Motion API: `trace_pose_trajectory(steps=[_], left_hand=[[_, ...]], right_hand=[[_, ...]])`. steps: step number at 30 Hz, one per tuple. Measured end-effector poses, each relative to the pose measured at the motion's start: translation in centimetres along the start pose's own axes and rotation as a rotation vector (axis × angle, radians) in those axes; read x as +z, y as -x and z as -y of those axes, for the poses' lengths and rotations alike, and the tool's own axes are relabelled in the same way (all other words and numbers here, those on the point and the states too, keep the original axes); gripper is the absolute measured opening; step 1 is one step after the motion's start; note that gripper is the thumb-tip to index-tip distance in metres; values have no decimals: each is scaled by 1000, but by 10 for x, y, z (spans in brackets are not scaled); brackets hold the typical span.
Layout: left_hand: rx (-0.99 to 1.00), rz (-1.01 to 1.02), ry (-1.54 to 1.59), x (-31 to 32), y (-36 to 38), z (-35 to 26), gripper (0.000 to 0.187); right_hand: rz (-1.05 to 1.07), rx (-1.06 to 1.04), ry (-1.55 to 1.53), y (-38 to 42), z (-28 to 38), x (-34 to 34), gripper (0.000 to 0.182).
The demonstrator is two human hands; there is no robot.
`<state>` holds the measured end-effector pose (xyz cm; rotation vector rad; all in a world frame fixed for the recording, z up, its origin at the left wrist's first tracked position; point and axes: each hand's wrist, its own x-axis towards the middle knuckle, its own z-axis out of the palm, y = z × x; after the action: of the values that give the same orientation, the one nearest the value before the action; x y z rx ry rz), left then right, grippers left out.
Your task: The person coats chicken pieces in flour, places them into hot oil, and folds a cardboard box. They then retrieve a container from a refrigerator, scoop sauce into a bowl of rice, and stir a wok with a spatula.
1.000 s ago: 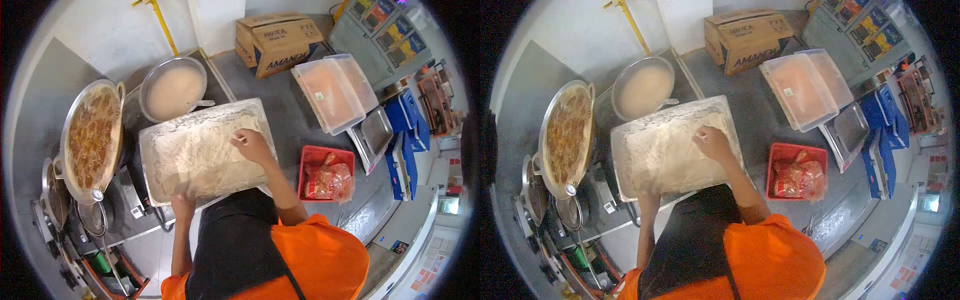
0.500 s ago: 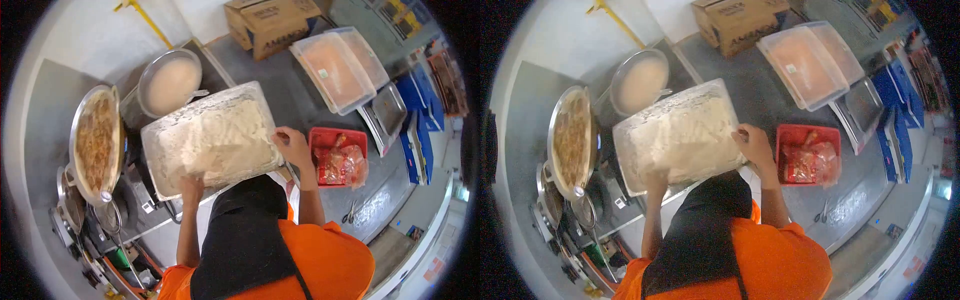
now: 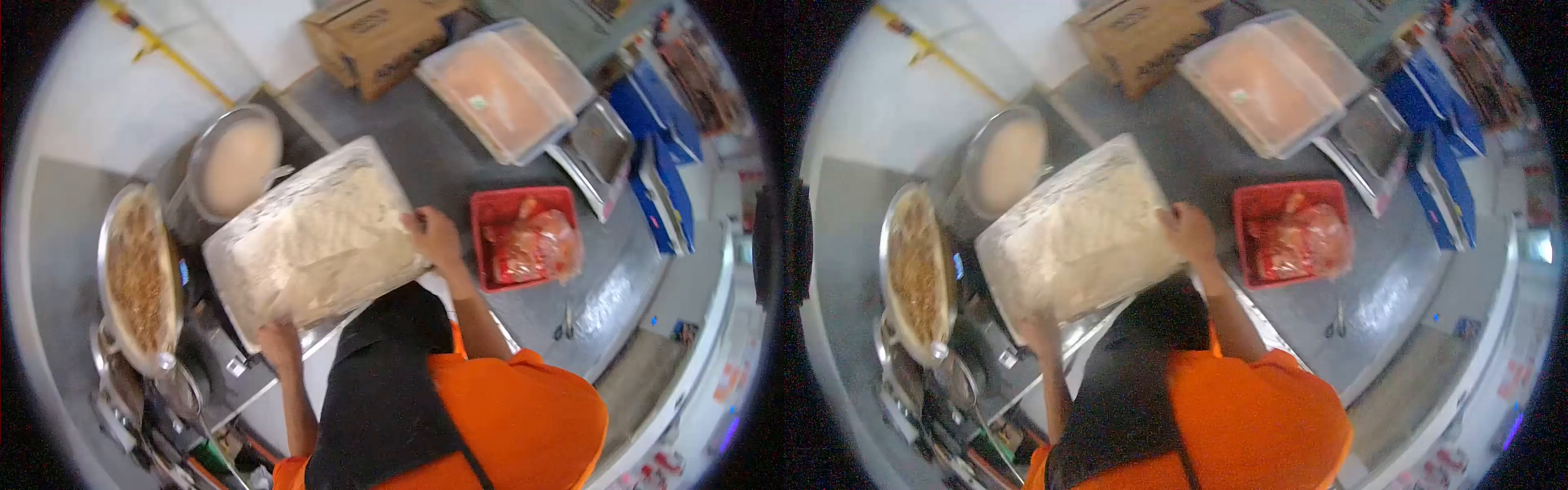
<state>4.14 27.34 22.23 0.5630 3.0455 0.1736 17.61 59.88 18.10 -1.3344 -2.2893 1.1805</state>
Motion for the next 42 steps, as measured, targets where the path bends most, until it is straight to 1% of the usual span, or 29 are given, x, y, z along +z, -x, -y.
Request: trace_pose_trajectory(steps=[1, 3, 4, 6, 9, 10, 13, 14, 15, 16, 18, 19, 21, 23, 24, 25, 26, 27, 28, 29, 30, 32, 33, 35, 36, 38, 39, 41, 42], left_hand=[[32, -56, 35, 22, 0, 15, 17], [214, -94, 518, 36, -13, 16, 30], [188, -109, 502, 37, -14, 21, 30], [433, 388, 17, 40, -9, 32, 40], [518, 277, 17, 36, 3, 39, 39], [375, 300, 56, 34, 3, 36, 37], [315, 305, 266, -31, 1, 13, 36], [228, 445, 344, -41, -11, 17, 34], [53, 366, 354, -46, -19, 23, 33], [-121, 286, 363, -50, -25, 30, 31], [-137, -442, 270, -19, -37, 56, 40], [-136, -453, 278, 7, -44, 77, 40], [-421, -422, 210, 58, -52, 126, 44], [-189, -221, 532, 79, -52, 164, 43], [-75, -253, 492, 94, -54, 181, 43], [40, -288, 457, 115, -58, 204, 43], [-209, -235, 580, 151, -65, 244, 43], [-506, 26, 1251, 93, -54, 195, 43], [-480, 45, 1484, 61, -44, 160, 40], [-294, 143, 1529, 27, -35, 127, 34], [-307, -125, 1506, 71, -26, 171, 27], [-549, 218, 1460, 42, -15, 148, 22], [-538, 231, 1465, 34, -10, 129, 22], [-620, 318, 1996, 20, 6, 86, 17], [-619, 327, 2002, 7, 10, 59, 17], [-810, 410, 2091, -25, 5, -3, 20], [-806, 413, 2095, -34, 3, -26, 20], [-669, 573, 2126, -52, 1, -71, 27], [-562, 579, 2135, -69, 2, -107, 23]], right_hand=[[-15, -25, -9, 0, -2, 2, 52], [40, -8, -51, -1, -1, 0, 53], [68, -26, -59, -2, -2, 2, 53], [47, -46, -69, -4, -6, 3, 53], [121, -40, -47, -11, -8, 1, 53], [157, -6, -59, -12, -8, 0, 54], [160, -23, -145, -13, -5, -2, 55], [165, -33, -142, -15, -9, 1, 55], [120, -21, -130, -17, -16, 7, 54], [75, -10, -118, -18, -22, 11, 53], [78, 24, -118, -13, -15, 6, 52], [73, 69, -121, -11, -12, 3, 51], [55, 71, -162, -6, -7, 4, 50], [39, 152, -281, -6, -20, 16, 47], [10, 165, -372, -4, -34, 31, 45], [-38, 242, -220, 9, 0, 17, 45], [-200, 68, -149, 9, -30, 46, 47], [-213, 123, -156, 20, -2, 23, 45], [-256, 115, -117, 28, 14, 3, 44], [-292, 103, -81, 33, 27, -13, 42], [-312, 107, -80, 33, 34, -30, 42], [-335, 55, -46, 34, 36, -68, 45], [-351, 60, -42, 33, 41, -89, 45], [-354, 51, -25, 30, 53, -132, 42], [-367, 42, -38, 27, 57, -153, 40], [-404, -2, -39, 14, 55, -194, 38], [-433, -33, -26, 3, 53, -216, 38], [-558, -131, -89, -24, 65, -260, 43], [-543, -66, 8, -49, 56, -285, 46]])
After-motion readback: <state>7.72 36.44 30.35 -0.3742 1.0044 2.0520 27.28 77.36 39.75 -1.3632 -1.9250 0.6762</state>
